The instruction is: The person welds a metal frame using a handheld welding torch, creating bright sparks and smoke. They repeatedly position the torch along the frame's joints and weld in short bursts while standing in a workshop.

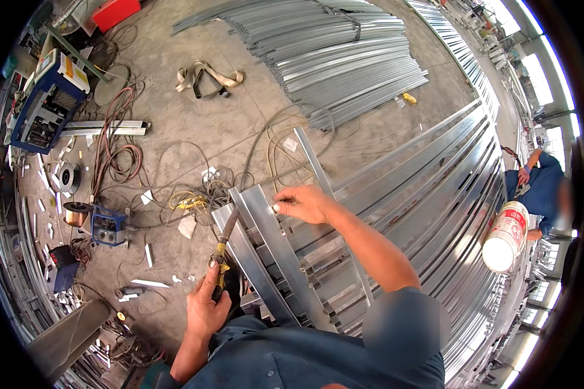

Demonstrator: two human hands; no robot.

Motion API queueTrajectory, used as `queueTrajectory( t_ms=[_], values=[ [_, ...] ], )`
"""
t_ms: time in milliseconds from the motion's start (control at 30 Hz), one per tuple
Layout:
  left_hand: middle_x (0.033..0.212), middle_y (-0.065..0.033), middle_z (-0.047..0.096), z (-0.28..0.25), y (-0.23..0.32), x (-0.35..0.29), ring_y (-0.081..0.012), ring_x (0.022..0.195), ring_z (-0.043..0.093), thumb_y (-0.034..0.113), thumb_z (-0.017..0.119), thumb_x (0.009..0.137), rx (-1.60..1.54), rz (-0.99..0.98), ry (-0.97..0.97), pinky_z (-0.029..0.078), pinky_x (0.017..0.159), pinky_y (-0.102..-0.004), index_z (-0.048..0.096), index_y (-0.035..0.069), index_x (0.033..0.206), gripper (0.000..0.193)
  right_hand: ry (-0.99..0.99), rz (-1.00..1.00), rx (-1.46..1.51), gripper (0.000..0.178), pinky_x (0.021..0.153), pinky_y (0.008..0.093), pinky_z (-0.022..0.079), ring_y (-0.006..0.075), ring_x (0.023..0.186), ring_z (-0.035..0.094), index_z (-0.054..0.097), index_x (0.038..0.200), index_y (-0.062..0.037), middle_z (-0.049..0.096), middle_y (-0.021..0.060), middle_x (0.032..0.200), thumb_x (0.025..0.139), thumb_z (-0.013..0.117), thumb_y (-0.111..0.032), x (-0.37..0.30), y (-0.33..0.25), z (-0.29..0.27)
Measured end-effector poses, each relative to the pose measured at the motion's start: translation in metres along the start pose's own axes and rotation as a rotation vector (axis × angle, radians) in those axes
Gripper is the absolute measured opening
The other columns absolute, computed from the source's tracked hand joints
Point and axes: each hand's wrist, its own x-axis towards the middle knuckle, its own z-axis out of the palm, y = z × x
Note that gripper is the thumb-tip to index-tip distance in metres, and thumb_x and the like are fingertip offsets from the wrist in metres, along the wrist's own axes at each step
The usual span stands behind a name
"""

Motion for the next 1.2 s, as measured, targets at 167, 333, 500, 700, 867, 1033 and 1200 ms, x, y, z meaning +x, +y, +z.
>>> queueTrajectory(
  t_ms=[167,333,500,700,867,1033,1200],
  values=[
    [0.12,-0.0256,0.071,0.003,-0.003,0.004,-0.0398,0.105,0.074,-0.004,0.069,0.08,-0.017,0.004,0.03,0.059,0.086,-0.0385,0.052,0.013,0.154,0.077,-0.257,-0.075,-0.074,0.058,0.114,0.0408,0.044,0.0352,0.136,0.058,0.061,0.144,-0.0054,0.063,0.0185,0.145,0.102,0.065,-0.045,0.012,0.016,-0.009],
    [0.122,-0.0251,0.071,0.003,-0.001,0.006,-0.0386,0.105,0.074,-0.003,0.07,0.08,-0.007,-0.012,-0.006,0.058,0.086,-0.0384,0.051,0.013,0.154,0.078,-0.341,-0.122,-0.121,0.058,0.119,0.0392,0.039,0.0336,0.145,0.05,0.057,0.149,-0.0069,0.054,0.0187,0.154,0.103,0.063,-0.043,0.015,0.019,-0.014],
    [0.123,-0.0252,0.07,0.004,-0.003,0.005,-0.0381,0.105,0.075,-0.003,0.07,0.08,-0.011,0.03,0.006,0.059,0.086,-0.0386,0.05,0.014,0.156,0.08,-0.393,-0.104,-0.025,0.062,0.118,0.039,0.04,0.0321,0.143,0.052,0.054,0.151,-0.0062,0.055,0.0183,0.154,0.104,0.061,-0.045,0.017,0.024,-0.017],
    [0.118,-0.026,0.072,0.005,-0.005,0.005,-0.0364,0.103,0.076,-0.003,0.07,0.081,-0.017,0.032,0.033,0.058,0.085,-0.0365,0.052,0.01,0.154,0.076,-0.4,-0.054,-0.016,0.063,0.115,0.0393,0.044,0.0319,0.136,0.058,0.054,0.15,-0.0056,0.062,0.02,0.146,0.103,0.062,-0.046,0.025,0.025,-0.017],
    [0.116,-0.0255,0.072,0.004,-0.005,0.005,-0.034,0.1,0.076,-0.003,0.07,0.081,-0.022,0.005,0.028,0.057,0.084,-0.0349,0.053,0.007,0.152,0.074,-0.358,-0.031,0.054,0.059,0.112,0.0395,0.047,0.0313,0.132,0.061,0.06,0.145,-0.004,0.066,0.0194,0.14,0.1,0.068,-0.042,0.021,0.018,-0.018],
    [0.113,-0.024,0.073,0.007,-0.006,0.005,-0.0301,0.097,0.076,-0.003,0.07,0.081,-0.009,0.042,0.035,0.057,0.082,-0.0334,0.053,0.005,0.152,0.074,-0.339,-0.036,-0.019,0.059,0.111,0.039,0.047,0.0316,0.132,0.062,0.059,0.145,-0.0047,0.065,0.0189,0.141,0.101,0.065,-0.044,0.022,0.023,-0.014],
    [0.112,-0.0224,0.073,0.004,-0.004,0.001,-0.0261,0.099,0.075,-0.004,0.07,0.081,-0.043,-0.005,-0.015,0.056,0.085,-0.0336,0.052,0.005,0.153,0.075,-0.35,-0.055,-0.021,0.058,0.109,0.0389,0.047,0.0309,0.131,0.062,0.059,0.145,-0.005,0.066,0.0182,0.14,0.102,0.064,-0.044,0.022,0.022,-0.016]
  ],
)
